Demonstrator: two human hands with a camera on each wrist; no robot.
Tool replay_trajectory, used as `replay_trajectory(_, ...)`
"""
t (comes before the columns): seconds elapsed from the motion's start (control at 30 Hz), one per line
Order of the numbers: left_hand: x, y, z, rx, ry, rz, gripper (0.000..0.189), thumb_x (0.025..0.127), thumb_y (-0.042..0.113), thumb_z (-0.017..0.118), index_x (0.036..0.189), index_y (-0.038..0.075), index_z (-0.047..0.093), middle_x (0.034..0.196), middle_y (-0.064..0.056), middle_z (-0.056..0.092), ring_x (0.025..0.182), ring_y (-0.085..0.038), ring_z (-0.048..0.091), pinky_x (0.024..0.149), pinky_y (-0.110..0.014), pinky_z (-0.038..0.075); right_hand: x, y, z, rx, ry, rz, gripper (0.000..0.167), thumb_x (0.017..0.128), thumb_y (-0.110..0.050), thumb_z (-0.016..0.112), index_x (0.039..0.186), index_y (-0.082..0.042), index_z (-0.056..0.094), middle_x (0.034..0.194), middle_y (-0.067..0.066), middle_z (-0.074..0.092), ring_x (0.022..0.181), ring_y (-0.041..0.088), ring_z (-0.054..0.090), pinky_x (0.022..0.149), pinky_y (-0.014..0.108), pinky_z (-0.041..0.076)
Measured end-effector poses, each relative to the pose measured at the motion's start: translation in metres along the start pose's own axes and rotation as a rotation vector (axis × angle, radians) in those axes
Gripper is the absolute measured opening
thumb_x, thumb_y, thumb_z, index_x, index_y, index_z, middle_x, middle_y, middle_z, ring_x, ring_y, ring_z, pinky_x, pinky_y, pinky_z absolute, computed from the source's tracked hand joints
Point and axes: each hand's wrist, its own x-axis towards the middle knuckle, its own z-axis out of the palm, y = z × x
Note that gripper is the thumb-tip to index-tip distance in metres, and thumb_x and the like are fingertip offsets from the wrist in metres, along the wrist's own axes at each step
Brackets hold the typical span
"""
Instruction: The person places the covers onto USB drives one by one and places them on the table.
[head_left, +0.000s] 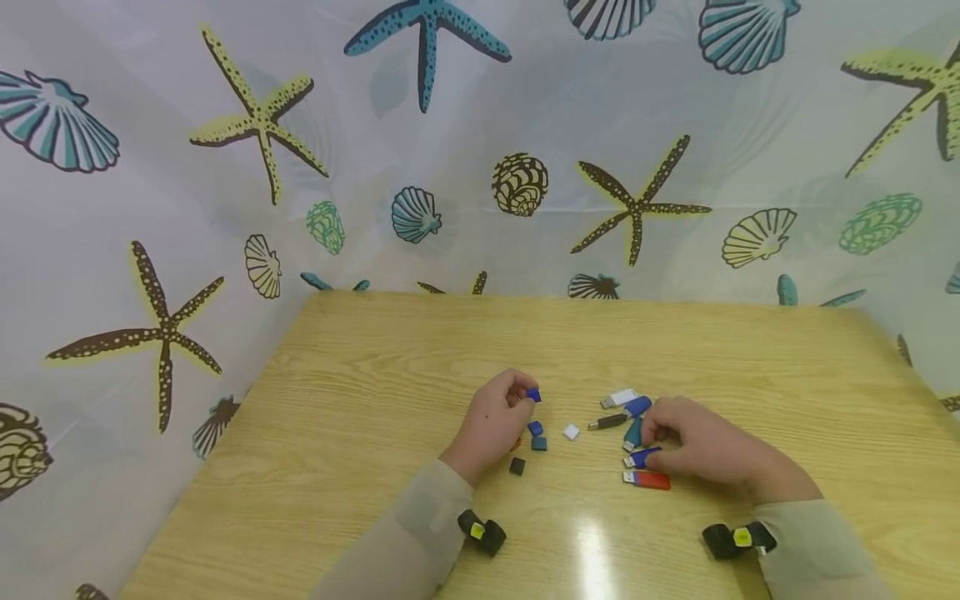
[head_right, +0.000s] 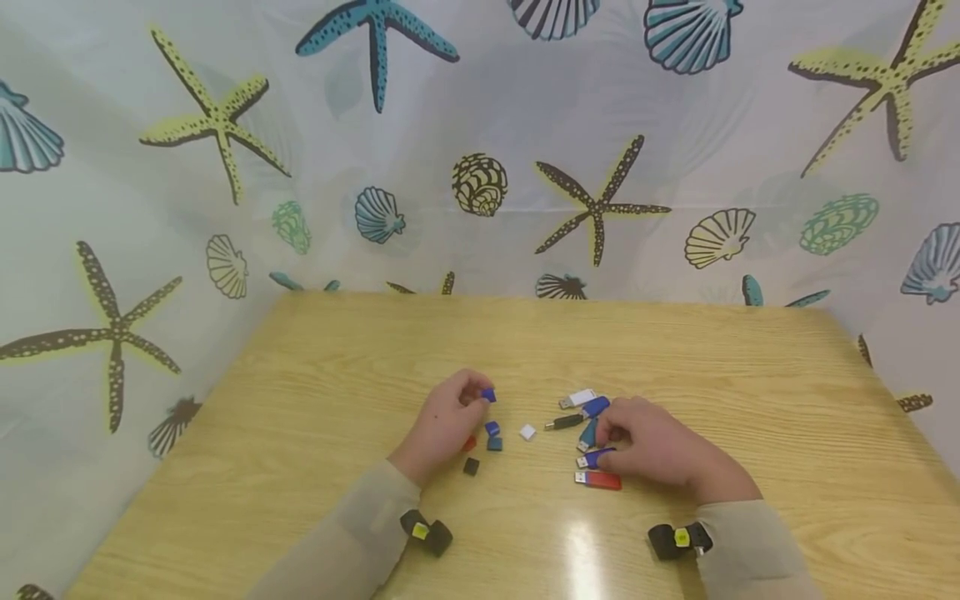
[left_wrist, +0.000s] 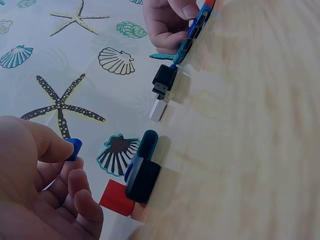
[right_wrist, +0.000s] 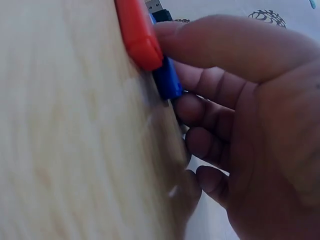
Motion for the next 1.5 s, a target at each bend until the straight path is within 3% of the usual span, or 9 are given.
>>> replay_trajectory(0.23, 0.000, 0.002, 0.001, -0.001, 0.004, -0.010, 0.018, 0.100, 0.015, 0.059, 0.118, 0.015, 0.065, 0.101, 0.002, 0.058, 0.086, -0.017, 0.054, 0.069, -0.030, 0.049, 0.001, -0.001, -0.001, -0.060, -0.007, -0.025, 0.022, 0.085, -0.030, 0.082, 0.083, -0.025, 0.061, 0.084, -0.006, 0.053, 0.081, 0.016, 0.046, 0.071, 0.031, 0.037)
replay_trajectory(0.37, 0.000, 0.001, 0.002, -0.006, 0.003, -0.012, 0.018, 0.101, 0.016, 0.059, 0.118, 0.014, 0.065, 0.100, 0.002, 0.058, 0.086, -0.018, 0.054, 0.070, -0.031, 0.049, -0.001, 0.003, 0.001, 0.042, -0.002, 0.043, 0.022, 0.088, -0.030, 0.080, 0.087, -0.021, 0.059, 0.083, -0.003, 0.055, 0.079, 0.018, 0.050, 0.068, 0.030, 0.040)
replay_trajectory(0.47, 0.000, 0.000, 0.003, -0.011, -0.002, -0.005, 0.019, 0.101, 0.018, 0.059, 0.119, 0.014, 0.065, 0.100, 0.002, 0.058, 0.086, -0.018, 0.055, 0.071, -0.032, 0.050, -0.002, 0.003, 0.003, 0.149, 0.055, 0.086, 0.022, 0.092, -0.030, 0.076, 0.091, -0.017, 0.058, 0.081, 0.000, 0.055, 0.075, 0.018, 0.052, 0.064, 0.029, 0.042)
replay_trajectory(0.57, 0.000, 0.000, 0.002, -0.018, -0.008, 0.006, 0.019, 0.101, 0.019, 0.059, 0.119, 0.015, 0.065, 0.100, 0.003, 0.059, 0.087, -0.018, 0.055, 0.072, -0.033, 0.050, 0.000, -0.003, 0.008, 0.201, 0.144, 0.066, 0.018, 0.095, -0.030, 0.072, 0.093, -0.018, 0.059, 0.077, 0.001, 0.054, 0.071, 0.018, 0.052, 0.062, 0.029, 0.042)
replay_trajectory(0.77, -0.001, 0.000, 0.000, -0.034, -0.038, 0.039, 0.021, 0.104, 0.022, 0.058, 0.122, 0.015, 0.066, 0.101, 0.003, 0.061, 0.080, -0.018, 0.057, 0.067, -0.032, 0.051, 0.010, -0.018, 0.020, 0.191, 0.256, 0.019, 0.012, 0.102, -0.032, 0.063, 0.102, -0.020, 0.065, 0.074, 0.000, 0.059, 0.064, 0.016, 0.053, 0.058, 0.030, 0.044)
replay_trajectory(0.9, -0.002, 0.000, -0.001, -0.039, -0.091, 0.059, 0.022, 0.106, 0.026, 0.056, 0.124, 0.019, 0.065, 0.105, 0.005, 0.061, 0.076, -0.017, 0.058, 0.066, -0.033, 0.051, 0.013, -0.025, 0.028, 0.138, 0.325, 0.019, 0.017, 0.105, -0.030, 0.057, 0.113, -0.019, 0.067, 0.087, -0.002, 0.068, 0.070, 0.015, 0.057, 0.064, 0.030, 0.047)
replay_trajectory(1.07, -0.003, -0.002, 0.000, -0.030, -0.157, 0.102, 0.025, 0.106, 0.031, 0.055, 0.127, 0.021, 0.065, 0.106, 0.007, 0.063, 0.090, -0.016, 0.058, 0.076, -0.035, 0.051, 0.016, -0.033, 0.036, 0.070, 0.402, -0.011, 0.024, 0.108, -0.026, 0.050, 0.123, -0.018, 0.067, 0.103, -0.004, 0.070, 0.080, 0.013, 0.059, 0.073, 0.032, 0.049)
replay_trajectory(1.3, -0.003, -0.001, 0.001, -0.025, -0.178, 0.127, 0.028, 0.105, 0.033, 0.056, 0.128, 0.019, 0.066, 0.104, 0.005, 0.066, 0.086, -0.016, 0.060, 0.073, -0.034, 0.051, 0.020, -0.043, 0.049, 0.118, 0.441, -0.079, 0.024, 0.108, -0.021, 0.050, 0.129, -0.019, 0.061, 0.079, 0.000, 0.062, 0.065, 0.012, 0.054, 0.060, 0.030, 0.045)
replay_trajectory(1.5, -0.004, 0.000, 0.002, -0.034, -0.198, 0.108, 0.026, 0.104, 0.030, 0.059, 0.126, 0.021, 0.069, 0.104, 0.006, 0.067, 0.088, -0.016, 0.059, 0.075, -0.034, 0.051, 0.021, -0.048, 0.054, 0.145, 0.475, -0.083, 0.020, 0.107, -0.019, 0.052, 0.126, -0.024, 0.058, 0.074, 0.002, 0.059, 0.060, 0.012, 0.050, 0.054, 0.029, 0.041)
